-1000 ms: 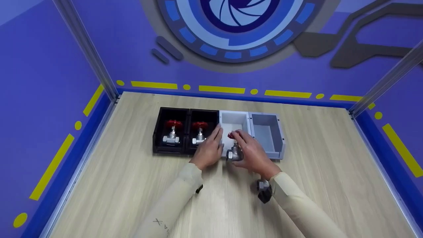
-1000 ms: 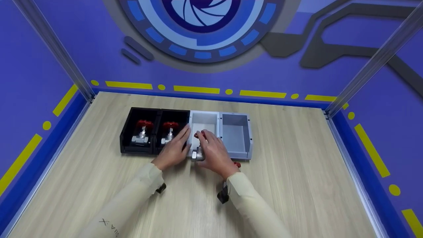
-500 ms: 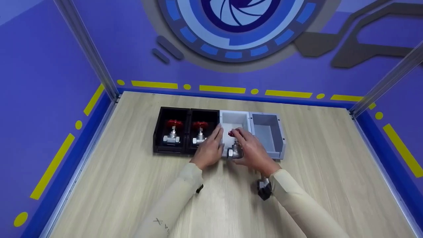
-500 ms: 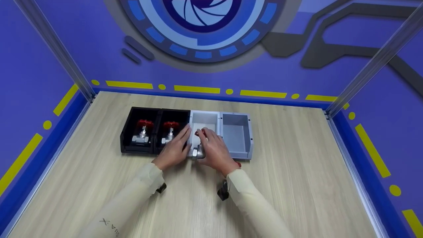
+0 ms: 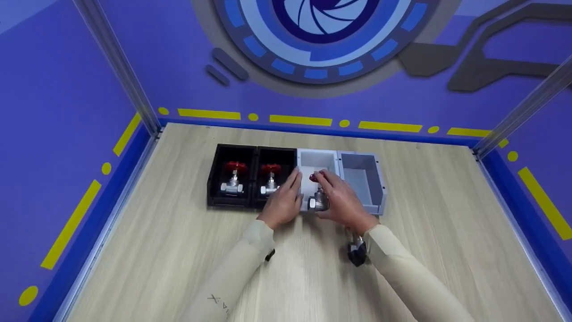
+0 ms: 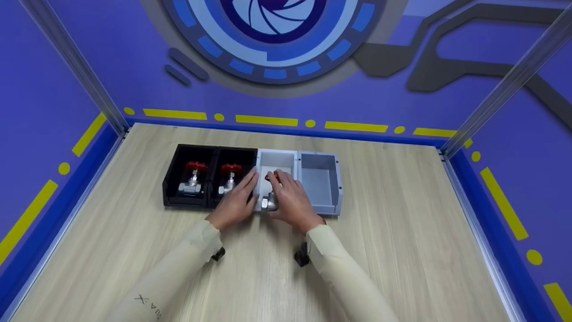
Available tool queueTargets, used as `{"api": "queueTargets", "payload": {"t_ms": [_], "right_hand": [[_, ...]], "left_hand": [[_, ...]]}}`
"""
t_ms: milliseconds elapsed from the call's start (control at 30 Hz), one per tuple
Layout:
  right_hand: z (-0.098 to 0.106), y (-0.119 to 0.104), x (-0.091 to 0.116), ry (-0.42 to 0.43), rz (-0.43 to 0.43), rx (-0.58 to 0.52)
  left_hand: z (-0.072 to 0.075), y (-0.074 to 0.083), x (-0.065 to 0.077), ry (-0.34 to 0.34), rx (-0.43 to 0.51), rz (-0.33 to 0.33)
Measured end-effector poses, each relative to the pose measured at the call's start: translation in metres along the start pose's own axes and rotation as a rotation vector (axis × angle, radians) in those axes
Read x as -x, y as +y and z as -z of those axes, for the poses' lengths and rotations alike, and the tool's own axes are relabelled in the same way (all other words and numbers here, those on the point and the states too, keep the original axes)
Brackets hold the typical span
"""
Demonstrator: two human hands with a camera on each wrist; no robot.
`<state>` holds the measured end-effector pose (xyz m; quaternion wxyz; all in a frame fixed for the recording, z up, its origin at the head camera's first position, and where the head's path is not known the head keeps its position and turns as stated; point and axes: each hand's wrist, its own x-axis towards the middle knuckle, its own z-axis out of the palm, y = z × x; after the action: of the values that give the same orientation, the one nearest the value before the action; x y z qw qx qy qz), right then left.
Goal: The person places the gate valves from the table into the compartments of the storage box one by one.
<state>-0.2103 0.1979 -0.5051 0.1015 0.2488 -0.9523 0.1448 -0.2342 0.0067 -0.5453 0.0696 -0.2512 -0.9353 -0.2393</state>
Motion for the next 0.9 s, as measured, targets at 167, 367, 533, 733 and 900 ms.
{"api": "queueTargets", "payload": {"t_ms": [167, 367, 533, 733, 900], "right_hand": [[0.0, 0.001, -0.006, -0.003, -0.01, 0.007], [0.001, 0.001, -0.009, -0.04, -0.038, 0.001], [-0.001, 0.002, -0.012, -0.022, -0.011, 0.003], [-0.004, 0.004, -0.014, 0.016, 0.024, 0.005], [-0.004, 0.005, -0.016, 0.018, 0.024, -0.003]], "left_hand": [[0.0, -0.001, 0.0, -0.004, 0.005, 0.01], [-0.001, -0.001, 0.0, 0.004, 0.01, 0.004], [-0.002, -0.001, -0.001, 0.01, -0.011, -0.004], [-0.003, -0.001, -0.001, 0.004, -0.037, -0.004], [-0.004, -0.001, -0.001, -0.007, -0.025, 0.009]]}}
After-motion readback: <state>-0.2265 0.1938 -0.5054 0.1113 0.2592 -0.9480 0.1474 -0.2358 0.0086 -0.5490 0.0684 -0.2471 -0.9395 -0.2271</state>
